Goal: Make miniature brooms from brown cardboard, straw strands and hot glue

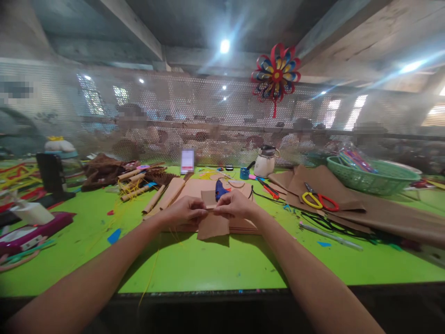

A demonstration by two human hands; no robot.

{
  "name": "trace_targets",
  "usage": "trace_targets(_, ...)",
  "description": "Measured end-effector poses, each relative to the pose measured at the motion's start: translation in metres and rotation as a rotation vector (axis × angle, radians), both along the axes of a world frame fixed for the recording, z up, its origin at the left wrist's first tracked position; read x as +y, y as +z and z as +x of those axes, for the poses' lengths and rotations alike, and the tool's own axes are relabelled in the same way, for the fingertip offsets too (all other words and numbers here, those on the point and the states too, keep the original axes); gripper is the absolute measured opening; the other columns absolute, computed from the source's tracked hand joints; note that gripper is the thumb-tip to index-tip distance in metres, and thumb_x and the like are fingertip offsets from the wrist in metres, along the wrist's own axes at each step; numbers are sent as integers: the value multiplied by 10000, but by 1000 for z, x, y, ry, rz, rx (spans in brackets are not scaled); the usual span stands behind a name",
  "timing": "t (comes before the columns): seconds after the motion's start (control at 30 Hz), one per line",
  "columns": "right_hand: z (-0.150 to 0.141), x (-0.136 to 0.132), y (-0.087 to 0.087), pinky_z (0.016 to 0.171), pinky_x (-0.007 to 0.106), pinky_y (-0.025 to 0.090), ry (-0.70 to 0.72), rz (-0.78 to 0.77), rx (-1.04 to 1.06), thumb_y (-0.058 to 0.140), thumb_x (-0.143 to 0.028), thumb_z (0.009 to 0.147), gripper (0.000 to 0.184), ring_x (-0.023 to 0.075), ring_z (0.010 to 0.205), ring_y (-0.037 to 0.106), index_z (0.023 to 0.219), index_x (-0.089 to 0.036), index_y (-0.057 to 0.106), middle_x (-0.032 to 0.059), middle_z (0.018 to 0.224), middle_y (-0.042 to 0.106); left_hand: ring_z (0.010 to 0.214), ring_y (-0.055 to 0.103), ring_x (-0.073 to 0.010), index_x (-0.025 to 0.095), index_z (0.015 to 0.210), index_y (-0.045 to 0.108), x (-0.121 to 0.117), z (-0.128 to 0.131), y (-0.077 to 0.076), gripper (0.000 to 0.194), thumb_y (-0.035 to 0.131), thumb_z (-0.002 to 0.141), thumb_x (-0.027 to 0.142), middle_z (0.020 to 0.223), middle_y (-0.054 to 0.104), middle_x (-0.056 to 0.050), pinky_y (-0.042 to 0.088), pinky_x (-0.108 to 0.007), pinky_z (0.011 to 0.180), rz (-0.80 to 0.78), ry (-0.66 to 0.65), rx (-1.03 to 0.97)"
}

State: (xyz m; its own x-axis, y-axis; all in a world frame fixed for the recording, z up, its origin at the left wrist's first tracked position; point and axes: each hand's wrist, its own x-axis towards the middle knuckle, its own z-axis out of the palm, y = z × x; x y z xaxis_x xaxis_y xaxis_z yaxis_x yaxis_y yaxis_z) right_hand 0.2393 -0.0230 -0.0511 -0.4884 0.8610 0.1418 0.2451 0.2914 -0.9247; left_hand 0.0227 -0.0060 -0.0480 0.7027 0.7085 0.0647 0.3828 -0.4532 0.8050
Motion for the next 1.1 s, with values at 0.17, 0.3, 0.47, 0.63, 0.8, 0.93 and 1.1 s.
trace_targets(0.17,-3,-3,2,376,182,273,-11,30,-59,699,-427,660,327,51,374,402,700,-108,642,-40,439,510,487,550,-120,141,729,565,-3,-1,1,334,519,805,463,582,605,-20,410,-231,477,-54,-52,19)
trace_targets(0.3,-4,-7,8,374,181,276,-2,30,-91,662,-456,689,347,51,369,399,638,-119,597,-44,433,491,476,551,-113,140,746,562,-6,-2,5,361,539,795,497,553,587,-5,418,-233,488,-177,-98,0)
trace_targets(0.47,-3,-12,13,384,182,283,51,36,-159,613,-483,727,367,53,381,396,635,-132,555,-47,452,478,528,588,-120,134,748,547,-6,-4,2,362,593,760,493,641,619,-31,396,-226,490,-381,-144,-83)
trace_targets(0.63,-3,-12,11,415,183,281,79,117,-215,573,-466,766,359,54,419,394,640,-131,550,-39,493,484,447,508,-93,127,687,542,-5,-2,-4,378,563,780,492,513,559,-13,316,-213,429,-390,-119,-82)
trace_targets(0.8,-3,-8,8,459,188,306,70,156,-225,581,-443,764,348,65,475,420,627,-124,560,-25,539,506,466,461,-71,135,841,580,-7,2,0,310,598,758,433,619,574,16,324,-205,453,-200,-48,-74)
trace_targets(0.93,-5,-8,5,504,196,347,53,175,-214,580,-419,770,314,88,537,477,691,-116,606,-5,598,560,493,465,-94,122,717,590,-6,2,2,291,567,765,408,557,536,20,337,-214,481,-28,-10,-11)
trace_targets(1.1,-12,-9,3,517,191,335,65,204,-196,598,-387,758,280,86,559,460,731,-112,642,-13,628,560,501,443,-101,133,695,584,-3,0,5,319,482,816,410,535,499,30,323,-216,492,164,-35,66)
